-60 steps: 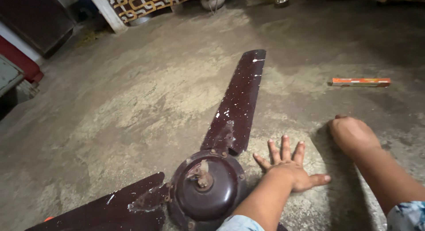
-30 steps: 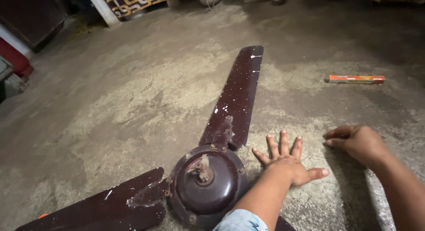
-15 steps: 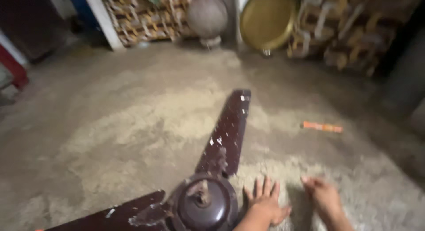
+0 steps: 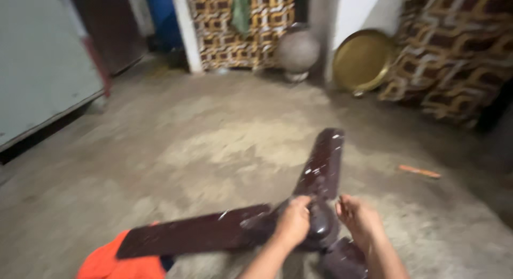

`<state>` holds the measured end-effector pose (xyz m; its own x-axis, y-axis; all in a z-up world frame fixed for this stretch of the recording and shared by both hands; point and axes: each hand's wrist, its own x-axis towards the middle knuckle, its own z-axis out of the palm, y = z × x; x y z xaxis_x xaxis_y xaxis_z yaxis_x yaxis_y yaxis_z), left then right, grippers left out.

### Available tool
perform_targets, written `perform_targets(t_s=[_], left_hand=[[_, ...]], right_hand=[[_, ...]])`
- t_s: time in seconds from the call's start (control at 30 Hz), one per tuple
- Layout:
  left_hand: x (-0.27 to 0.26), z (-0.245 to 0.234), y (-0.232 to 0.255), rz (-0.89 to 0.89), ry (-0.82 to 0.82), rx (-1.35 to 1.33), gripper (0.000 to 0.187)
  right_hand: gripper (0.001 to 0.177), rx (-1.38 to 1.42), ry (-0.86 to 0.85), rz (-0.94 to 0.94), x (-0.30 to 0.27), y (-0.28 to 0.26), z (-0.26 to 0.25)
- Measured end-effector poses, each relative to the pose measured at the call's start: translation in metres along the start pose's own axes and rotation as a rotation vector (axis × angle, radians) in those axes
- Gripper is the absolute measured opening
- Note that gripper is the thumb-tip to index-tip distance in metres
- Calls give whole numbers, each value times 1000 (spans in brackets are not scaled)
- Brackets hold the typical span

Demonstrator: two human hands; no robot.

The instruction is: The person attaches fan blades to a ceiling fan motor housing using a screwdriver. They align each blade, insert screws, and tighten them to secure the blades in place.

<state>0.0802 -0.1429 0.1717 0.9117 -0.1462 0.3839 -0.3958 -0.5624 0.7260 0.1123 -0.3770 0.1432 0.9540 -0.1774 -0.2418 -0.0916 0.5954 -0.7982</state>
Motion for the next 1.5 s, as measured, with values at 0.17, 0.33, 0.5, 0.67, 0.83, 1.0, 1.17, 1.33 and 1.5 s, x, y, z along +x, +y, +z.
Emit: perform_targets(t_s=[0.17,0.33,0.5,0.67,0.83,1.0,1.17,1.33,1.5], left_hand=[[-68,-58,-119,-615,128,-425,40],[-134,-33,-202,-1138,-102,-1258,58],[-121,-8,-200,-944,158,-1584,71],[-95,-12,-191,-1079,410,-1554,56],[-98,-11,-176,-956,434,-1610,51],[-106,-4,-147,-1009,514,-1608,44],[-116,-16,-144,-969,472,-1628,46],[-110,-14,-148,-957,476,-1559,47],[-104,-7,-145,-950,547,-1568,46]], right_hand=[[15,-158,-68,81,-23,49,85],[17,-587,9,32,-6,105,100],[23,-963,34,3,0,112,107],[25,-1147,12,-43,-7,95,118],[28,-1259,63,75,-12,87,107],[27,-1098,13,43,-10,94,95],[28,-1330,-14,-22,-12,87,100],[27,-1517,-98,-211,-11,79,114],[24,-1579,-162,-291,-12,85,127]])
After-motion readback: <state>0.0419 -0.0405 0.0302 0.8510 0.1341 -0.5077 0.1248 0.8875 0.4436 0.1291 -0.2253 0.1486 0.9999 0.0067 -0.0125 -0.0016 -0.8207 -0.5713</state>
